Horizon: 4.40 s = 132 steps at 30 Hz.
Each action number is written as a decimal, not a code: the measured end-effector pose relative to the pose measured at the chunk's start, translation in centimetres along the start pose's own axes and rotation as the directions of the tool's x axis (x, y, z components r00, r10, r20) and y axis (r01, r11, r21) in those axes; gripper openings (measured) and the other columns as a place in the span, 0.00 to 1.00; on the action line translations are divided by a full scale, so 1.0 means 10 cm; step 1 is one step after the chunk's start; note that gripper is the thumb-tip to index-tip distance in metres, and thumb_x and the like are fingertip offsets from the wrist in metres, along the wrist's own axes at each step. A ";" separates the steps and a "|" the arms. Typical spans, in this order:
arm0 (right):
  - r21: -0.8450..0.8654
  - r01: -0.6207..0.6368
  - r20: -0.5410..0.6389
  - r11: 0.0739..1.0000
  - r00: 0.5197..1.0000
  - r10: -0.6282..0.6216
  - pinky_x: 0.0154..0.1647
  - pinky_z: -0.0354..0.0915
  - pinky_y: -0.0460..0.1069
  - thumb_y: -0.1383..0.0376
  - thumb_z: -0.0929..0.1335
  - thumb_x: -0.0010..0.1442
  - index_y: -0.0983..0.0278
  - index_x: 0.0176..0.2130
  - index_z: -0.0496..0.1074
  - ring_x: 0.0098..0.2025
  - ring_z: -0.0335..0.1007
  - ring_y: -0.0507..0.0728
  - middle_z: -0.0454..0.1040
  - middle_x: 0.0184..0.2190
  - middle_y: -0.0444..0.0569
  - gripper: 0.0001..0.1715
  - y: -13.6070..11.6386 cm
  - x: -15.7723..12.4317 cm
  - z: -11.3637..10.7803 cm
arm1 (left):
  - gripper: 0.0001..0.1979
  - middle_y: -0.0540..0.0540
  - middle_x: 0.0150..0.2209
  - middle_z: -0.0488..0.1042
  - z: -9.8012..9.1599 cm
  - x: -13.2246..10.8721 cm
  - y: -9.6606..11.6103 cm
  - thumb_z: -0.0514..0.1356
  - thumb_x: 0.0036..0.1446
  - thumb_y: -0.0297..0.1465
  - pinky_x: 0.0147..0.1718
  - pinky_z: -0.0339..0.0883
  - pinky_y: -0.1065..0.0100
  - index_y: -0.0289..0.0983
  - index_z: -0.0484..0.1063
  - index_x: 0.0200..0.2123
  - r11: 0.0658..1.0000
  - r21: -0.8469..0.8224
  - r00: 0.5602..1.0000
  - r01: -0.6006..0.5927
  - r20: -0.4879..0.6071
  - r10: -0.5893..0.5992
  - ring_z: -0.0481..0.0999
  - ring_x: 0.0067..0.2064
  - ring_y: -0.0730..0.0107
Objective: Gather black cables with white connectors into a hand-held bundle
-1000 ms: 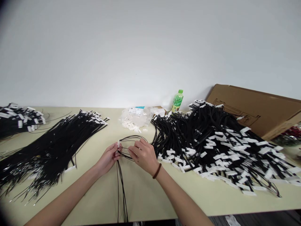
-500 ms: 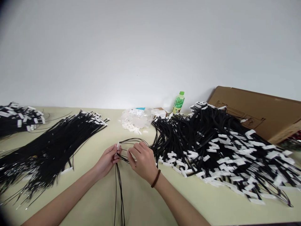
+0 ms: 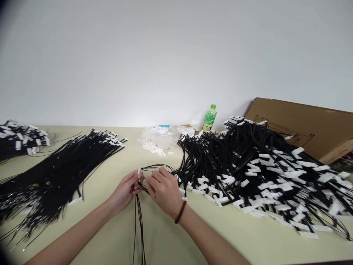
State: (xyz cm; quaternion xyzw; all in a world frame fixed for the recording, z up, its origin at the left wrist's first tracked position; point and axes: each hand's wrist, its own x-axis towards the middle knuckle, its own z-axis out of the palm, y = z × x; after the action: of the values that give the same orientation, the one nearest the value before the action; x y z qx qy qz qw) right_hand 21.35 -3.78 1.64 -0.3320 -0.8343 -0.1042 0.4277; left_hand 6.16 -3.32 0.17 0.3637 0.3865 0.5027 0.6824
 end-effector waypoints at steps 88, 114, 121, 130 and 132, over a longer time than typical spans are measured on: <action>0.716 -0.334 0.197 0.613 0.939 0.281 0.44 0.65 0.48 0.66 0.60 0.60 0.66 0.37 0.67 0.40 0.67 0.50 0.71 0.36 0.50 0.08 -0.05 0.04 0.03 | 0.12 0.52 0.24 0.62 -0.05 0.03 0.01 0.60 0.49 0.34 0.20 0.57 0.77 0.31 0.63 0.29 0.969 -0.242 0.992 0.053 -0.098 -0.079 0.56 0.20 0.85; 0.003 -0.092 -0.044 0.996 0.995 0.092 0.31 0.55 0.46 0.67 0.63 0.58 0.66 0.27 0.68 0.30 0.55 0.50 0.62 0.23 0.47 0.09 0.12 0.01 -0.03 | 0.18 0.52 0.27 0.58 0.02 0.08 0.06 0.59 0.47 0.43 0.19 0.49 0.79 0.33 0.62 0.31 0.999 0.037 1.000 -0.025 0.008 0.025 0.55 0.22 0.84; 0.045 -0.097 -0.040 0.994 0.994 0.098 0.31 0.55 0.47 0.69 0.63 0.57 0.66 0.25 0.67 0.29 0.54 0.50 0.62 0.23 0.46 0.09 0.13 0.02 -0.03 | 0.16 0.52 0.27 0.57 0.00 0.09 0.05 0.57 0.49 0.42 0.19 0.49 0.79 0.34 0.61 0.29 0.998 0.059 0.999 -0.036 0.029 0.035 0.55 0.22 0.84; 0.096 -0.137 -0.018 0.986 0.990 0.140 0.33 0.56 0.46 0.67 0.62 0.57 0.66 0.26 0.67 0.30 0.55 0.50 0.62 0.24 0.47 0.10 0.13 0.00 -0.01 | 0.17 0.52 0.26 0.58 0.00 0.09 0.05 0.59 0.48 0.42 0.19 0.49 0.79 0.34 0.62 0.28 0.999 0.027 0.999 -0.031 0.023 0.031 0.55 0.22 0.84; 0.120 -0.160 -0.017 0.980 0.986 0.163 0.33 0.56 0.46 0.67 0.62 0.57 0.66 0.26 0.67 0.30 0.55 0.50 0.62 0.24 0.46 0.10 0.12 0.00 -0.02 | 0.17 0.52 0.26 0.58 0.00 0.09 0.05 0.59 0.47 0.42 0.18 0.49 0.79 0.34 0.62 0.28 0.999 0.030 0.999 -0.040 0.024 0.039 0.55 0.22 0.84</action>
State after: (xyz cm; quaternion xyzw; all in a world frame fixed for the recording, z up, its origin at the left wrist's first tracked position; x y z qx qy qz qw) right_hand 22.19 -2.94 1.63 -0.3714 -0.8033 -0.0238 0.4650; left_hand 6.15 -2.36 0.50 0.3873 0.3788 0.5060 0.6711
